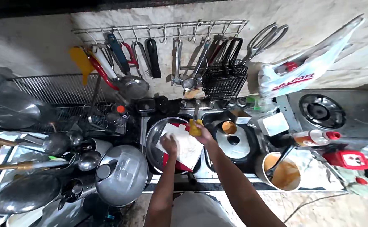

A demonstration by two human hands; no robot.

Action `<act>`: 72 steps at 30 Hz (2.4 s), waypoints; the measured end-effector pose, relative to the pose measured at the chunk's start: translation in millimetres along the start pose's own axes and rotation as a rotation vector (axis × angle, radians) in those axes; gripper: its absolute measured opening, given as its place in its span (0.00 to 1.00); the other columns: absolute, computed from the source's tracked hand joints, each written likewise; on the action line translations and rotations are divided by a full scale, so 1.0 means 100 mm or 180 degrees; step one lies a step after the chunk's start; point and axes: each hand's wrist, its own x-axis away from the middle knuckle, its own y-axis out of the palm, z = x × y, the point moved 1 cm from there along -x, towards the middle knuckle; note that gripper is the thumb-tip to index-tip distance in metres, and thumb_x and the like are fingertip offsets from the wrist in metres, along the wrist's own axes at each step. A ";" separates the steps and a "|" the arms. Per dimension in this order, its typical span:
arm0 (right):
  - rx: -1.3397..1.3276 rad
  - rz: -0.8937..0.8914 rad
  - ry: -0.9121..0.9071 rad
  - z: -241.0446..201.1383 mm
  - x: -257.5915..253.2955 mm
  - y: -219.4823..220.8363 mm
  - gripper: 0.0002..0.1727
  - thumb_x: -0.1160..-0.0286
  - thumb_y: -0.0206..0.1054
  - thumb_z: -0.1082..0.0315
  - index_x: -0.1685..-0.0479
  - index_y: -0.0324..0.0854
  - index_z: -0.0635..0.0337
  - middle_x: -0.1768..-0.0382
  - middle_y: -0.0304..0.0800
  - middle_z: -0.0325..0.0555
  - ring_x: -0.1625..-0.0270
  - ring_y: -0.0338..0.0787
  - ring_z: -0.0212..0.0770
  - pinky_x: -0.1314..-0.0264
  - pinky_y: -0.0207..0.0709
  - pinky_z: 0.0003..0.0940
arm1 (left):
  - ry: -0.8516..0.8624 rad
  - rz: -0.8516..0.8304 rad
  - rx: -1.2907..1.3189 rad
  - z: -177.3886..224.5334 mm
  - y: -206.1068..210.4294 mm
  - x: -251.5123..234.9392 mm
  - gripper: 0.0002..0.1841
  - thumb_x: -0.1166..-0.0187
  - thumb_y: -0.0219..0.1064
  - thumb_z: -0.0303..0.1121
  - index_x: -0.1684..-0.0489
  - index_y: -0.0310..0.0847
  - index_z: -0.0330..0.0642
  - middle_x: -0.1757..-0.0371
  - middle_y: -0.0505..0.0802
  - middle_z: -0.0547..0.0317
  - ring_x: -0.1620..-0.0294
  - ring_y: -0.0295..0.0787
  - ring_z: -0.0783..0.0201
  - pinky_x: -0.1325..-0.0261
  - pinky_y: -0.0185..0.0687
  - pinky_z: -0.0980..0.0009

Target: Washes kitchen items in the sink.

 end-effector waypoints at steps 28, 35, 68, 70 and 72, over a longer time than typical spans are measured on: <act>0.4631 0.0763 0.0330 0.14 0.51 -0.31 0.53 0.36 0.80 0.41 0.11 0.62 0.58 0.31 0.85 0.66 0.28 0.84 0.64 0.24 0.75 0.66 | -0.2024 -0.1114 0.2295 -0.52 -0.15 0.30 0.36 0.09 0.47 0.60 0.17 0.68 0.36 0.19 0.77 0.36 0.18 0.72 0.44 0.20 0.69 0.40; 0.3144 0.0445 0.0110 0.20 0.67 -0.52 0.48 0.45 0.87 0.54 0.20 0.70 0.59 0.34 0.87 0.56 0.33 0.89 0.49 0.28 0.83 0.52 | -0.1861 -0.1421 0.3170 -0.56 -0.12 0.26 0.28 0.09 0.53 0.50 0.18 0.70 0.41 0.25 0.84 0.44 0.25 0.81 0.52 0.26 0.79 0.48; 0.2391 0.1580 -0.1712 -0.90 2.16 -0.80 0.35 0.39 0.82 0.67 0.29 0.74 0.66 0.45 0.90 0.52 0.44 0.92 0.40 0.41 0.90 0.40 | -0.0019 -0.0635 0.0970 -0.74 0.27 0.28 0.31 0.08 0.53 0.41 0.12 0.59 0.29 0.13 0.66 0.29 0.11 0.59 0.36 0.09 0.55 0.46; 0.2341 0.1614 -0.1747 -0.88 2.19 -0.84 0.34 0.39 0.82 0.67 0.30 0.75 0.67 0.45 0.91 0.52 0.45 0.93 0.40 0.41 0.90 0.40 | -0.0018 -0.0690 0.1244 -0.61 0.39 0.29 0.30 0.09 0.54 0.38 0.12 0.59 0.30 0.14 0.69 0.30 0.13 0.66 0.39 0.12 0.63 0.47; 0.2317 0.1625 -0.1780 -0.86 2.23 -0.87 0.34 0.39 0.82 0.68 0.30 0.75 0.68 0.45 0.91 0.52 0.45 0.93 0.40 0.41 0.90 0.39 | 0.0011 -0.0766 0.1499 -0.49 0.48 0.29 0.28 0.12 0.59 0.35 0.15 0.63 0.30 0.17 0.73 0.31 0.19 0.72 0.42 0.17 0.70 0.50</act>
